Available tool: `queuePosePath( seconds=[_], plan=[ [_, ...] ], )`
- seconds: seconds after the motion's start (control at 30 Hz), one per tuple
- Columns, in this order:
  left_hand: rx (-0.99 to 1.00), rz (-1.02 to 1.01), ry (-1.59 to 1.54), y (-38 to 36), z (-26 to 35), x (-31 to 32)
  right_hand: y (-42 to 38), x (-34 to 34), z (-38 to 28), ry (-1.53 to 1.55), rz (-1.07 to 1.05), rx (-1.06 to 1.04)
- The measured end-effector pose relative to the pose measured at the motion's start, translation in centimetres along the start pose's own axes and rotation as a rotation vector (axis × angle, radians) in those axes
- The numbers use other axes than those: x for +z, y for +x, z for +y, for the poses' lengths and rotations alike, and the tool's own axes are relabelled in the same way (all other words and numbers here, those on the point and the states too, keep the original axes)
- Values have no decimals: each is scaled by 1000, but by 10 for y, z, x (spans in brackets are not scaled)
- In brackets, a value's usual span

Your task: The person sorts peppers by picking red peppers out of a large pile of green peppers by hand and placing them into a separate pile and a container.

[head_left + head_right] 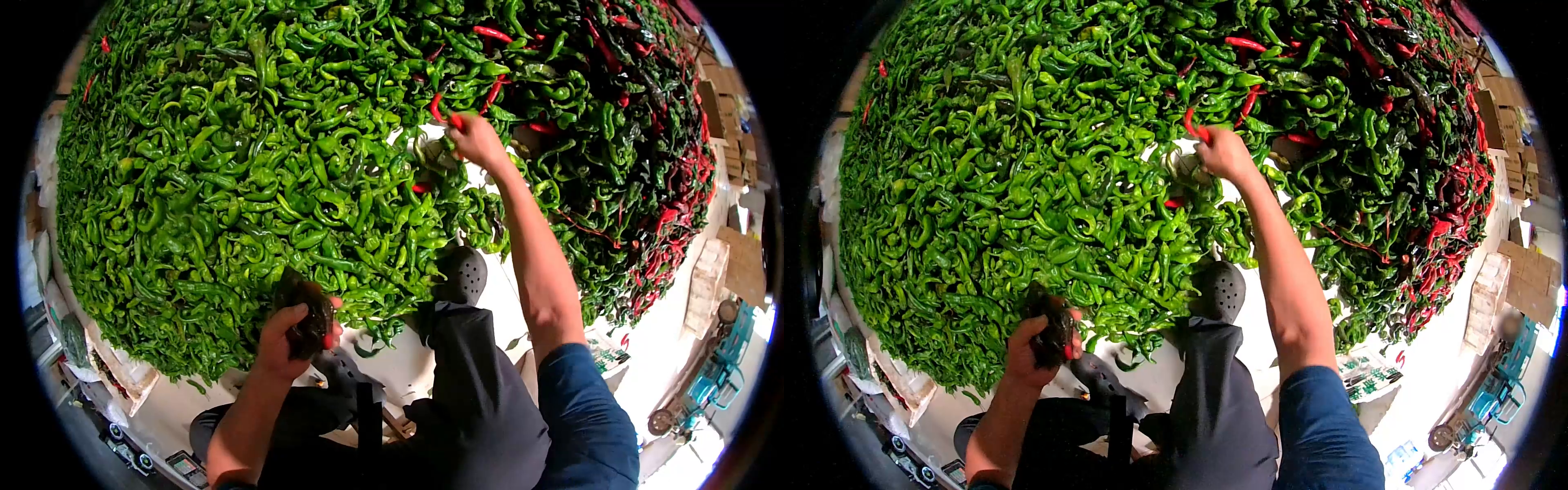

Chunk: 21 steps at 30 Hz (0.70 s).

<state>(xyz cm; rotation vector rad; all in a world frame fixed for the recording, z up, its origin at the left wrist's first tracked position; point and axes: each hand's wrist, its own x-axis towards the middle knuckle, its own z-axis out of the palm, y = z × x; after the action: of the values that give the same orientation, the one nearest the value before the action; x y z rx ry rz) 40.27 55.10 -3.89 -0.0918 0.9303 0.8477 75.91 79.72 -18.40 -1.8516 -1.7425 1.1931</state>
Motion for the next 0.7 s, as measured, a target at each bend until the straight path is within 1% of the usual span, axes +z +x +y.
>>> queuePosePath(
  seconds=[0.03,0.07,0.13,0.2,0.23,0.27,0.33,0.4,0.43,0.47,0.53,0.57,0.6,0.67,0.7],
  plan=[
    [-16,-7,-2,4,-1,1,27,4,2,-39,-26,138],
    [-35,-11,-6,8,-3,1,61,26,34,48,-43,117],
    [-59,-7,28,10,-6,5,64,55,24,42,-15,105],
    [-69,5,95,9,-9,11,61,81,11,-109,12,106],
    [-73,-14,93,9,-8,12,61,101,31,-44,2,-19],
    [-70,-10,86,9,-5,13,41,92,18,61,-88,-67],
    [-72,7,63,6,-3,9,2,62,-7,72,-530,173],
    [-58,22,40,6,-3,2,-18,49,3,-277,-503,-38],
    [-59,48,34,6,-4,-1,-22,47,29,-251,-344,-138],
    [-59,70,30,8,-5,-2,-26,35,31,-324,-256,-120],
    [-64,86,40,10,-7,1,-31,22,25,-353,-62,-41],
    [-69,90,35,11,-11,-1,-36,24,20,-392,-7,-105],
    [-73,93,32,12,-13,-2,-35,38,24,-448,-30,-169],
    [-89,108,38,14,-13,3,-46,67,8,-612,-286,-179],
    [-96,113,42,16,-12,6,-51,78,5,-649,-292,-251]
  ],
)
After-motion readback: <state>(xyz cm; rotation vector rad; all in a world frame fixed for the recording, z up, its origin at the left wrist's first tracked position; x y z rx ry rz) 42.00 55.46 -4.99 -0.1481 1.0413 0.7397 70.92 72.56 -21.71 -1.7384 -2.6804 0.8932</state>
